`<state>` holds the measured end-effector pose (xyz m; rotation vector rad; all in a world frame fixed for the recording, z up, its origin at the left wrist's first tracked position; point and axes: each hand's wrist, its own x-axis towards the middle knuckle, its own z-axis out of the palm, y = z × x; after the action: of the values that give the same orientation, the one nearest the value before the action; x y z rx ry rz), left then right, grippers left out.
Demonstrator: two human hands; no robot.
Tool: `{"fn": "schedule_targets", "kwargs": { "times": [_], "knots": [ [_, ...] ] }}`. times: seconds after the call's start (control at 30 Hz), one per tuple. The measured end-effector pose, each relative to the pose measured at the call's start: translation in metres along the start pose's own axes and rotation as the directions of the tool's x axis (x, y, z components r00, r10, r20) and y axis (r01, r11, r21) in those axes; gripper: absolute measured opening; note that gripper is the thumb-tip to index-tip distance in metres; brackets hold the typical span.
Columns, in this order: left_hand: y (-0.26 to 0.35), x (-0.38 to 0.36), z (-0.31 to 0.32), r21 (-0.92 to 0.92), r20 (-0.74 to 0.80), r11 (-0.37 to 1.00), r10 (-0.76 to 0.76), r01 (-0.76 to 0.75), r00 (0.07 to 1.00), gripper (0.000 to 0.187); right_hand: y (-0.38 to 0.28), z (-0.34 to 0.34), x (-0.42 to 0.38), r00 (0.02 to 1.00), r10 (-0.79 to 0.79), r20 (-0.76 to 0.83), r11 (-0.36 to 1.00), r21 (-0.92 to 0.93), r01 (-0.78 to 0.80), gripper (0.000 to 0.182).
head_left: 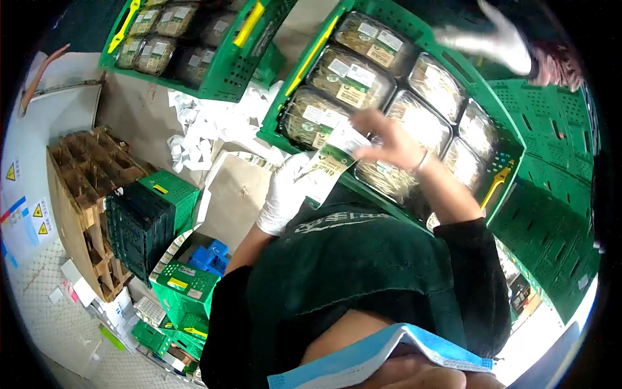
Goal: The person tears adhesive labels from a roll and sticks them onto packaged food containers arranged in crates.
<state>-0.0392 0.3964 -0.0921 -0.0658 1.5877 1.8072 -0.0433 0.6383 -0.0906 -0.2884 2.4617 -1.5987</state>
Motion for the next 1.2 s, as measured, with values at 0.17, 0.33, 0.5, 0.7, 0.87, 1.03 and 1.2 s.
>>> {"fn": "schedule_targets", "kwargs": {
  "times": [0.17, 0.33, 0.5, 0.7, 0.87, 1.03, 1.2],
  "knots": [
    [0.025, 0.011, 0.067, 0.491, 0.051, 0.82, 0.31, -0.294, 0.949, 0.018, -0.017, 0.014, -0.056, 0.992, 0.027, -0.123, 1.0, 0.017, -0.025, 0.012],
    [-0.013, 0.024, 0.097, 0.624, 0.192, 0.728, 0.209, -0.284, 0.959, 0.026, 0.006, -0.022, -0.1, 0.902, -0.021, -0.431, 0.972, -0.218, -0.082, 0.007],
    [-0.023, 0.024, 0.09, 0.823, 0.548, 0.034, 0.218, -0.567, 0.808, 0.013, 0.108, -0.149, -0.064, 0.778, 0.303, -0.551, 0.43, -0.649, -0.627, 0.026],
    [-0.026, 0.006, 0.062, 0.829, 0.303, 0.46, 0.107, -0.317, 0.947, 0.015, 0.164, -0.146, -0.03, 0.606, 0.556, -0.57, 0.138, -0.655, -0.743, 0.043],
    [-0.035, 0.005, 0.068, 0.411, 0.123, 0.903, 0.077, -0.121, 0.989, 0.021, 0.079, -0.087, -0.069, 0.848, 0.424, -0.32, 0.743, -0.412, -0.527, 0.056],
    [-0.01, 0.01, 0.088, 0.386, 0.23, 0.921, -0.03, -0.063, 0.973, 0.034, 0.002, -0.011, -0.116, 0.984, -0.004, -0.181, 1.0, -0.025, 0.0, 0.019],
    [-0.013, 0.001, 0.117, 0.707, 0.151, 0.682, 0.115, -0.188, 0.982, 0.017, -0.007, 0.007, -0.131, 0.907, 0.069, -0.415, 0.996, -0.023, -0.086, 0.012]
  ]
}}
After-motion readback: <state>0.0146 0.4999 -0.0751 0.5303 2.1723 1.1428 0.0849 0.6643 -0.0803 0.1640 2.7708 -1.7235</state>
